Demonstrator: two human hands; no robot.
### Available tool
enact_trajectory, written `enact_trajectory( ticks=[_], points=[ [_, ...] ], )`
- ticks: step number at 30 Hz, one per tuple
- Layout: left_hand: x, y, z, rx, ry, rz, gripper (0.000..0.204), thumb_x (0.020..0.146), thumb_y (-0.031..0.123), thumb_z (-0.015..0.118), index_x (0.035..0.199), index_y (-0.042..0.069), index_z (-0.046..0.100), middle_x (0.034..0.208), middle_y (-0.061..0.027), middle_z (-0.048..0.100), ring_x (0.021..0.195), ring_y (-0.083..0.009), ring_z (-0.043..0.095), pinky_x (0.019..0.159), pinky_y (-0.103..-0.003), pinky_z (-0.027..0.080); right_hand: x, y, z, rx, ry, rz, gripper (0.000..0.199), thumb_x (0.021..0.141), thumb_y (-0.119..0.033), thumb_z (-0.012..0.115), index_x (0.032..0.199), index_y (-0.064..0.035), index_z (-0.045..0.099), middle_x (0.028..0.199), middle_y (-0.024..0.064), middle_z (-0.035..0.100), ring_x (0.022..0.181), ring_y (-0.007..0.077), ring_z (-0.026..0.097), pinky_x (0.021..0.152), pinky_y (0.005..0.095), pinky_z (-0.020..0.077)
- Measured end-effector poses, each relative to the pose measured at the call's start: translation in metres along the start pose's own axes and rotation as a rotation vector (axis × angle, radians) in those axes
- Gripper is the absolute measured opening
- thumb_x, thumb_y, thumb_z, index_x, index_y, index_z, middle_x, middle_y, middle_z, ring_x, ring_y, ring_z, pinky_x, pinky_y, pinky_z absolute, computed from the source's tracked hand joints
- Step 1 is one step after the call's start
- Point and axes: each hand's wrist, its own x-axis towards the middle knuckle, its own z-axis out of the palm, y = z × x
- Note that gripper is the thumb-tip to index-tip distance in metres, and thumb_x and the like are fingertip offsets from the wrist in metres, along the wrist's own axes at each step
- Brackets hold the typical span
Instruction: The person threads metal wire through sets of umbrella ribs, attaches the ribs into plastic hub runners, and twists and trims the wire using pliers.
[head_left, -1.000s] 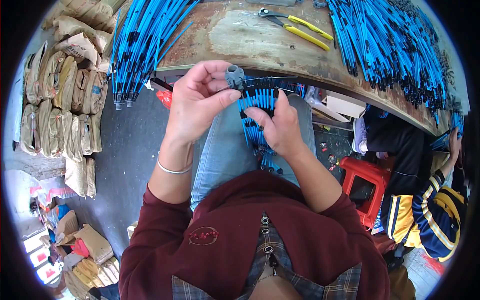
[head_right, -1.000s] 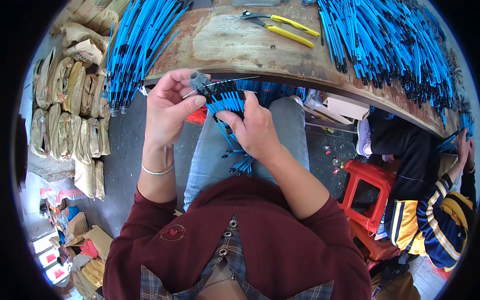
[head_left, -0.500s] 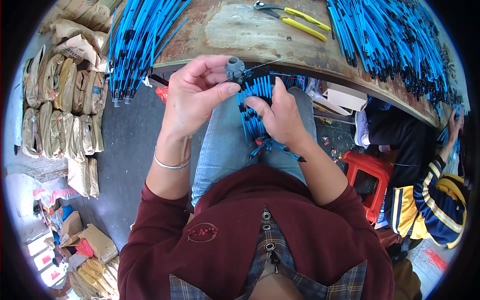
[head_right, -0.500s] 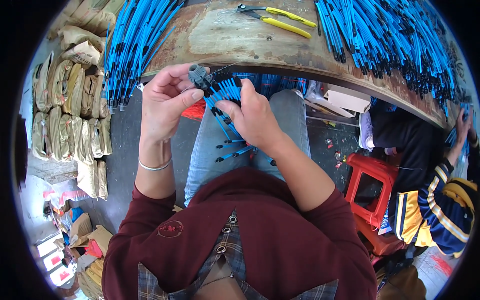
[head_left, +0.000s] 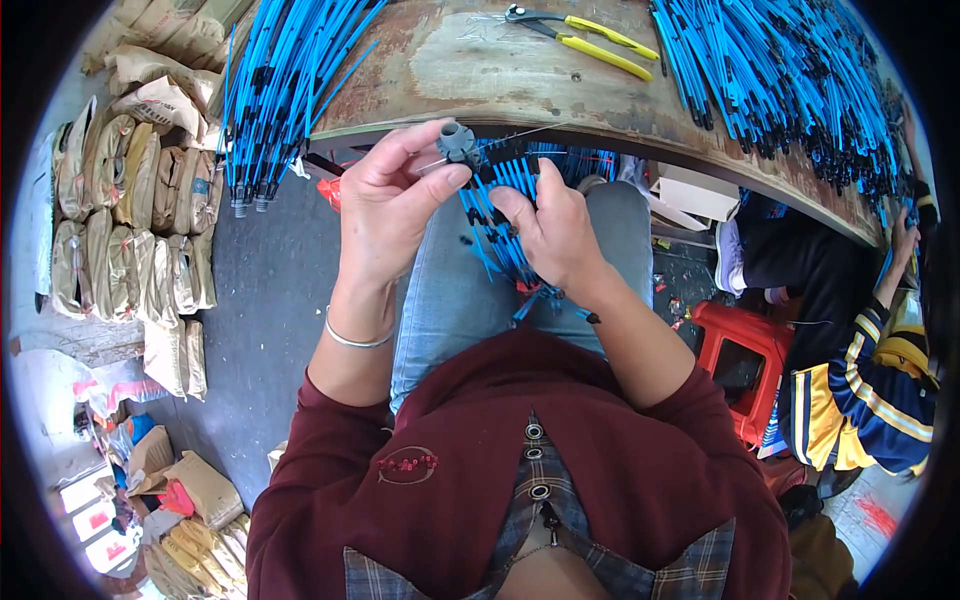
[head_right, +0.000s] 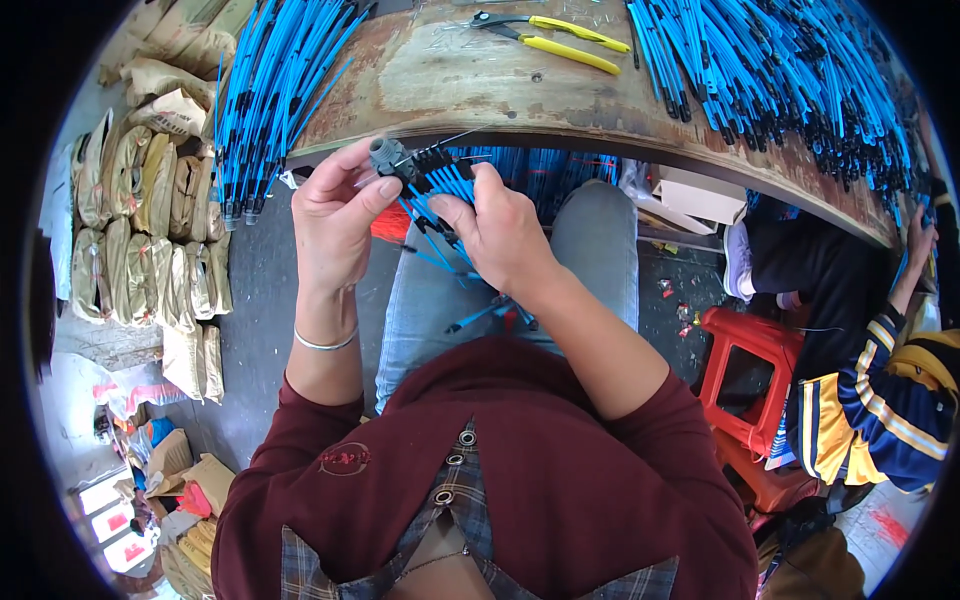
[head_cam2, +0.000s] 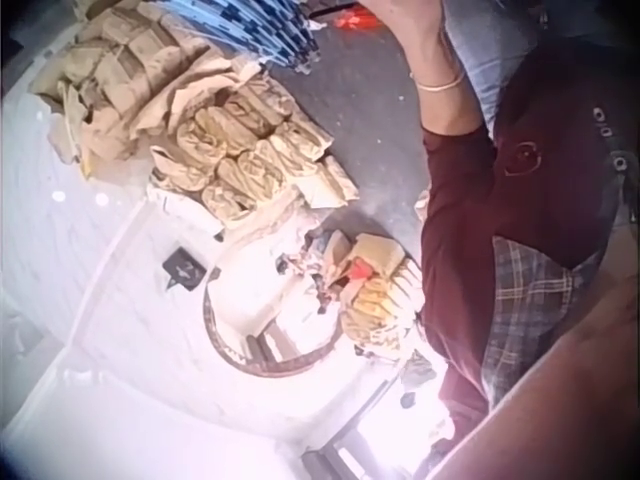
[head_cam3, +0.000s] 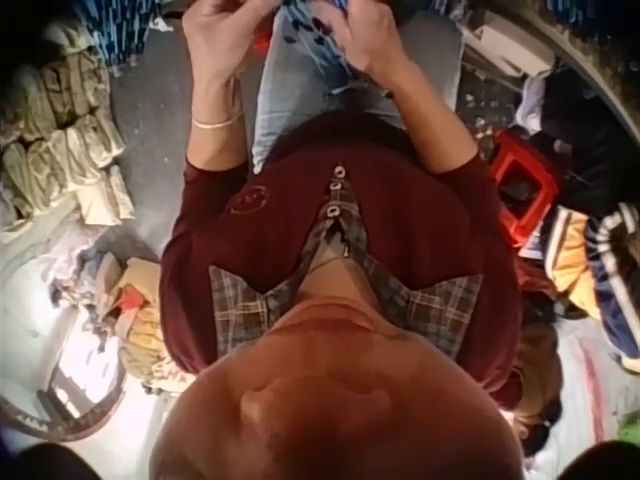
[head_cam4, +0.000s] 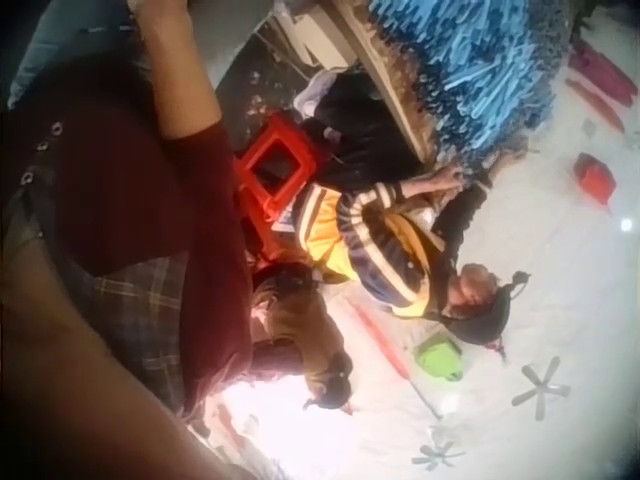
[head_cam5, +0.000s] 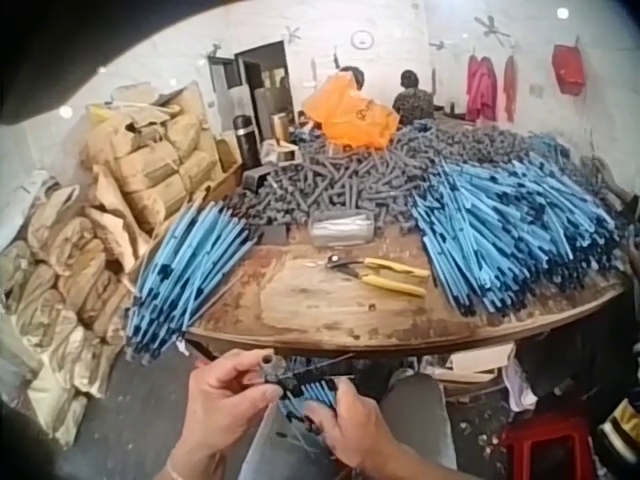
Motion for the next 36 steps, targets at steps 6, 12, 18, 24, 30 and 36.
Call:
enact_trajectory(
  ticks=[6,12,18,24,30,36],
  points=[
    [-0.002,0.001,-0.012,-0.012,-0.101,-0.048,0.038,0.074,-0.009,0.064,0.111,-0.002,0.057,0.098,-0.0064,0.062,0.086,-0.0100,0.059,0.077,-0.023,0.047,0.005,0.005,0.000,-0.051,-0.041,-0.104,0.033,0.083,-0.022,0.061,0.091,0.0033,0.043,0.069,0.0250,0.056,0.069,0.0425,0.057,0.055,0.0456,0.0430],
    [-0.001,0.006,-0.005,-0.021,-0.043,-0.097,0.039,0.073,-0.009,0.065,0.111,-0.002,0.057,0.095,-0.0042,0.062,0.082,-0.0076,0.057,0.073,-0.021,0.046,0.006,0.006,-0.004,-0.130,-0.094,-0.166,0.027,0.085,-0.020,0.058,0.095,0.0024,0.046,0.070,0.0186,0.058,0.067,0.0368,0.060,0.057,0.0384,0.0450],
    [0.000,0.001,-0.014,0.073,-0.085,-0.009,0.039,0.072,-0.009,0.065,0.110,-0.003,0.057,0.093,-0.0035,0.062,0.083,-0.0074,0.057,0.073,-0.020,0.046,0.011,0.008,-0.005,-0.141,-0.182,-0.168,0.028,0.085,-0.019,0.059,0.095,0.0035,0.046,0.071,0.0200,0.058,0.068,0.0385,0.059,0.056,0.0408,0.0443],
    [0.005,0.001,-0.024,0.034,-0.192,0.012,0.037,0.072,-0.008,0.066,0.108,-0.002,0.059,0.089,-0.0023,0.060,0.077,-0.0053,0.055,0.067,-0.019,0.045,0.011,0.005,-0.005,-0.084,-0.242,-0.173,0.028,0.085,-0.022,0.057,0.092,0.0029,0.044,0.068,0.0214,0.057,0.068,0.0396,0.058,0.055,0.0428,0.0433],
    [0.001,0.005,-0.030,0.053,-0.192,-0.108,0.041,0.069,-0.003,0.069,0.108,-0.003,0.058,0.093,-0.0077,0.061,0.082,-0.0123,0.056,0.075,-0.024,0.045,0.006,0.005,-0.003,0.017,-0.242,-0.136,0.031,0.088,-0.026,0.053,0.087,0.0028,0.043,0.063,0.0223,0.053,0.063,0.0420,0.055,0.052,0.0450,0.0409],
    [0.006,0.004,-0.035,0.057,-0.401,0.072,0.038,0.069,-0.004,0.070,0.106,-0.003,0.060,0.087,-0.0057,0.060,0.077,-0.0101,0.056,0.066,-0.021,0.046,0.001,-0.002,-0.010,0.052,-0.294,-0.188,0.031,0.089,-0.027,0.051,0.088,0.0033,0.044,0.063,0.0227,0.052,0.063,0.0421,0.054,0.053,0.0445,0.0404]
  ],
)
